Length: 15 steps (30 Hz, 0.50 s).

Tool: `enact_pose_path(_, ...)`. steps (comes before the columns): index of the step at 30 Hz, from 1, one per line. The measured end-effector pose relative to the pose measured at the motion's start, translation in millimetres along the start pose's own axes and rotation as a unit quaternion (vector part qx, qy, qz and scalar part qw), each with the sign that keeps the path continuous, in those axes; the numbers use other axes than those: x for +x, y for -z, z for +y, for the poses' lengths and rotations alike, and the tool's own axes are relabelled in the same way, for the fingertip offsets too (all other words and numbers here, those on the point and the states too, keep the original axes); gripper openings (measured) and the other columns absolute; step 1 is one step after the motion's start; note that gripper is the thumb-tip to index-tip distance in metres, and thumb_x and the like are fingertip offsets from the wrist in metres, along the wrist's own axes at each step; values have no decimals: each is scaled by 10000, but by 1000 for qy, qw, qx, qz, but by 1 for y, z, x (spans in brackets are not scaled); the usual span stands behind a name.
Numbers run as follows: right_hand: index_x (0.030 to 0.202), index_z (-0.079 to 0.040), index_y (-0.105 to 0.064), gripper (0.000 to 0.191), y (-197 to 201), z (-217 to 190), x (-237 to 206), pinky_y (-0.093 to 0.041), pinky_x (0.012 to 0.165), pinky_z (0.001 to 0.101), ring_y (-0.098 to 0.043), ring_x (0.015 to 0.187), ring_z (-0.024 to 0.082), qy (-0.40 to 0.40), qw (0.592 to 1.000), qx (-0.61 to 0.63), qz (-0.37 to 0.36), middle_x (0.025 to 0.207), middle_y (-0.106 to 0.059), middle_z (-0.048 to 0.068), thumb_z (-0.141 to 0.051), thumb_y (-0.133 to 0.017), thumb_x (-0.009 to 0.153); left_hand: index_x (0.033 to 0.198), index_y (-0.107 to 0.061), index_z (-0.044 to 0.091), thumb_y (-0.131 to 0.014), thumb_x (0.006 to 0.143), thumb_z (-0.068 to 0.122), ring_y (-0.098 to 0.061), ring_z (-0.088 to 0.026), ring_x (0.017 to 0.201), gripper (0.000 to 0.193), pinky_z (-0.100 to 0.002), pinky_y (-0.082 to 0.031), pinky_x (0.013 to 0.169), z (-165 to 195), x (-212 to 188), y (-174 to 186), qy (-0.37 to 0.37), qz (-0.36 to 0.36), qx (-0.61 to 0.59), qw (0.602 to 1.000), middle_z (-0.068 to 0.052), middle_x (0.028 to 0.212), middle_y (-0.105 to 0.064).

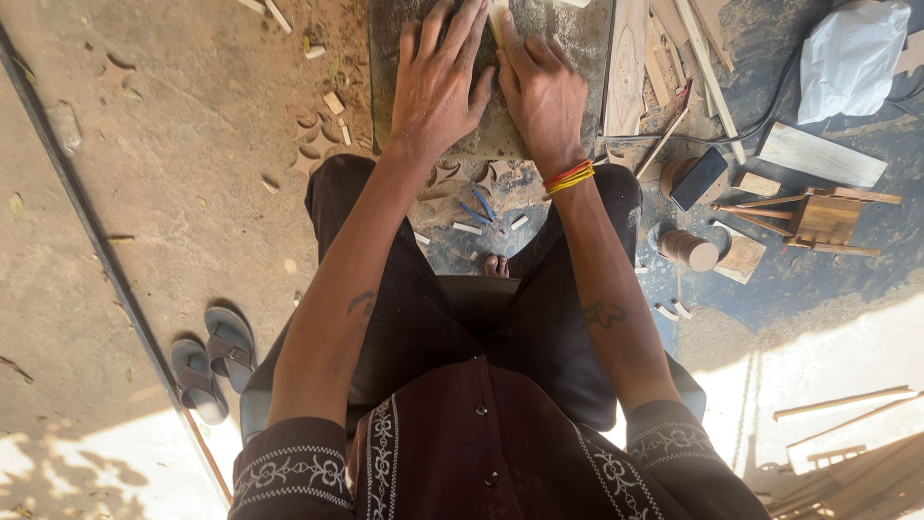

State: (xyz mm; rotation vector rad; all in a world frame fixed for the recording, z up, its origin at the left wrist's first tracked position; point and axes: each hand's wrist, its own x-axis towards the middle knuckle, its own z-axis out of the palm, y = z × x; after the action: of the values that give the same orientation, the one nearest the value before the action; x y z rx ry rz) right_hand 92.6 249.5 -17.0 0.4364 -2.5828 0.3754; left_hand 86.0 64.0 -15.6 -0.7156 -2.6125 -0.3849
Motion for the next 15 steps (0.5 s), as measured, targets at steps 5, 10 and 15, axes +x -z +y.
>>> enact_pose_path(5, 1403, -144, -650, 377, -1, 0, -1, -588, 586, 283, -675, 735, 126, -8, 1000, 2, 14, 936, -698, 1, -222, -715, 1039, 1537, -490, -31, -696, 1050, 346, -335, -265, 1450, 649, -505, -345, 1149, 1, 1, 0, 4, -1, 0, 1000, -64, 1632, -354)
enact_pose_path(10, 1387, -130, -669, 351, -5, 3, 1, -571, 531, 285, -669, 682, 136, -25, 999, 14, -20, 926, -711, 6, -209, -713, 1049, 1486, -492, -49, -690, 1071, 347, -326, -269, 1458, 607, -511, -340, 1155, 1, 2, 0, 6, -13, -9, 1000, -62, 1636, -362)
enact_pose_path(15, 1403, -138, -645, 380, -4, 2, 1, -598, 589, 291, -689, 742, 139, -12, 1000, -1, 10, 963, -708, 18, -217, -709, 1038, 1532, -498, -32, -695, 1046, 352, -319, -269, 1460, 650, -505, -331, 1159, 1, 4, 1, 2, 14, -2, 1000, -67, 1635, -357)
